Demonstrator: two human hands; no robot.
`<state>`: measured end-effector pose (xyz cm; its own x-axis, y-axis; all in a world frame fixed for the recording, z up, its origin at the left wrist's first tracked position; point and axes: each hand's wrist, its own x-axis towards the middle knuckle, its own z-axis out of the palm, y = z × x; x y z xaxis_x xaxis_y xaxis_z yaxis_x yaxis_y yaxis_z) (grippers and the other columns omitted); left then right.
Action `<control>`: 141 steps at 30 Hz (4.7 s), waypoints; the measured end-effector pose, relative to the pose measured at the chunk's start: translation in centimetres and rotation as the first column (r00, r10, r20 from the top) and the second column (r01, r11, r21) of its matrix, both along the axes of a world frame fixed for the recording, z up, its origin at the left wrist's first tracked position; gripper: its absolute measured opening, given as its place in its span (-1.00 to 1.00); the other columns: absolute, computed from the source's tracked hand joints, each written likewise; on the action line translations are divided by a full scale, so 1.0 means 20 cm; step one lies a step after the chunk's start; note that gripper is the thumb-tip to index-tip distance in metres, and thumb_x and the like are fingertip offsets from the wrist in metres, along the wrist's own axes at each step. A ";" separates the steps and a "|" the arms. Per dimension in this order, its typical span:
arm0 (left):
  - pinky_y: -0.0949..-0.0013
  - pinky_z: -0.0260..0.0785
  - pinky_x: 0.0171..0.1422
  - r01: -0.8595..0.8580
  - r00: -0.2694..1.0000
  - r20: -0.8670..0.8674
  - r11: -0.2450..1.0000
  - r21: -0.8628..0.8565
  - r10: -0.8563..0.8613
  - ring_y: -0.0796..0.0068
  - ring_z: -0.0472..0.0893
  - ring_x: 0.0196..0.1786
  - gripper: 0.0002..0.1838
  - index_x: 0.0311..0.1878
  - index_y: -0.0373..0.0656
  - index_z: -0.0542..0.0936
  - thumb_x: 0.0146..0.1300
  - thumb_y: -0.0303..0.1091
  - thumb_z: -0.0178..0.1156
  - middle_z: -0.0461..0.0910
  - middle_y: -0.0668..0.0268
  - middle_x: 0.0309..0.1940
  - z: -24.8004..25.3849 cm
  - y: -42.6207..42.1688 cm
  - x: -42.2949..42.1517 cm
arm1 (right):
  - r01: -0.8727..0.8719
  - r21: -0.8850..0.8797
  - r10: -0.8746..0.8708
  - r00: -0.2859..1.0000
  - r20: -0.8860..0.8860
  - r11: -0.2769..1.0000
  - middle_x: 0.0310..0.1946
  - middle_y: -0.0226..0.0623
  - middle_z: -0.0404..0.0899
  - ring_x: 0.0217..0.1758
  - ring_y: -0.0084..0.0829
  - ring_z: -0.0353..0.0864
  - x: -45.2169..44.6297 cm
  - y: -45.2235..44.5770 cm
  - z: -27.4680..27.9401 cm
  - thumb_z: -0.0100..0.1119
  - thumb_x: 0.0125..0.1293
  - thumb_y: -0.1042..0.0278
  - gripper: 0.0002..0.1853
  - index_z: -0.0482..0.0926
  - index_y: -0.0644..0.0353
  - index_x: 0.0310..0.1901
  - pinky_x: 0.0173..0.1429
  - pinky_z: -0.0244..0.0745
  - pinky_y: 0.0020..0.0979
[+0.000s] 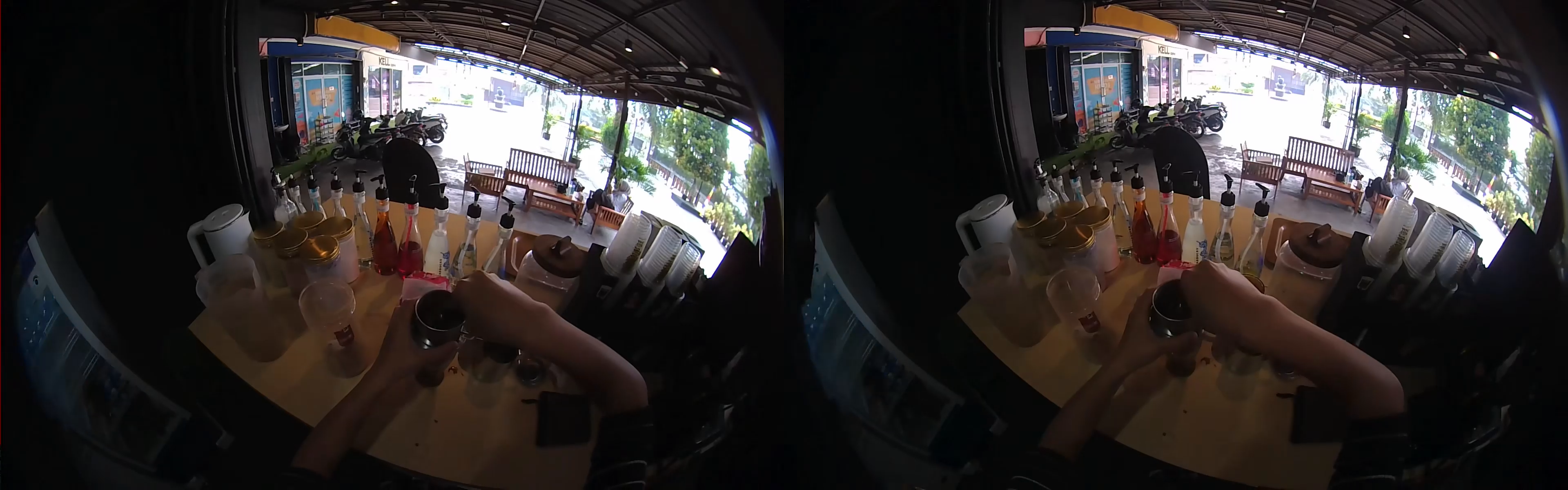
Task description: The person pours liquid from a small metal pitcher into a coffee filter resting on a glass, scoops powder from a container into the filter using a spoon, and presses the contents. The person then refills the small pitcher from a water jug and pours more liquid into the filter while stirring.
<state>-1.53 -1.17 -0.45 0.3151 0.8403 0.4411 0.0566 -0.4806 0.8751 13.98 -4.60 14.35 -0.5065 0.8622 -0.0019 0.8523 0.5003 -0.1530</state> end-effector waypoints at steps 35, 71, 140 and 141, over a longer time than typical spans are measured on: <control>0.21 0.30 0.27 -0.049 0.998 -0.043 0.994 0.100 0.054 0.31 0.48 0.18 -0.17 0.19 -0.18 0.34 -0.15 -0.19 0.55 0.49 0.19 0.07 -0.04 0.02 0.01 | -0.096 -0.113 0.102 0.994 0.047 0.989 -0.37 -0.03 0.62 -0.26 -0.08 0.66 0.05 0.10 -0.05 0.13 0.04 0.61 -0.82 0.62 0.31 -0.28 -0.12 0.58 -0.21; 0.31 0.34 0.28 -0.040 0.997 -0.049 0.966 0.257 0.055 0.39 0.49 0.17 -0.14 0.21 -0.18 0.34 -0.24 -0.34 0.55 0.48 0.23 0.07 0.09 0.04 0.04 | -0.241 0.420 0.257 0.966 0.021 0.875 -0.18 -0.17 0.51 -0.32 -0.18 0.68 0.15 0.01 -0.18 0.27 0.03 0.34 -0.76 0.57 0.21 -0.25 -0.29 0.60 -0.25; 0.14 0.11 0.42 -0.064 0.988 -0.101 0.908 0.414 0.115 0.23 0.38 0.26 -0.04 0.24 -0.06 0.30 -0.35 -0.32 0.55 0.40 0.26 0.16 0.12 -0.03 0.00 | -0.352 0.709 0.333 0.927 0.174 0.611 -0.20 -0.45 0.50 -0.09 -0.47 0.47 0.20 -0.06 -0.21 0.21 -0.07 0.41 -0.78 0.60 0.03 -0.29 0.02 0.27 -0.33; 0.04 0.01 0.46 -0.055 0.996 -0.046 0.944 0.324 0.074 0.21 0.37 0.25 -0.02 0.23 -0.02 0.31 -0.41 -0.27 0.56 0.42 0.30 0.15 0.12 -0.03 0.00 | -0.390 0.650 0.353 0.915 0.196 0.652 -0.17 -0.44 0.50 -0.05 -0.47 0.46 0.19 -0.07 -0.20 0.19 -0.01 0.40 -0.84 0.58 0.05 -0.32 0.04 0.27 -0.35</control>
<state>-1.59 -1.76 1.90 0.2971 0.6755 0.6749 0.1422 -0.7302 0.6683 17.83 -6.04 10.32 -0.8002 0.3843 0.4604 0.5688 0.7295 0.3798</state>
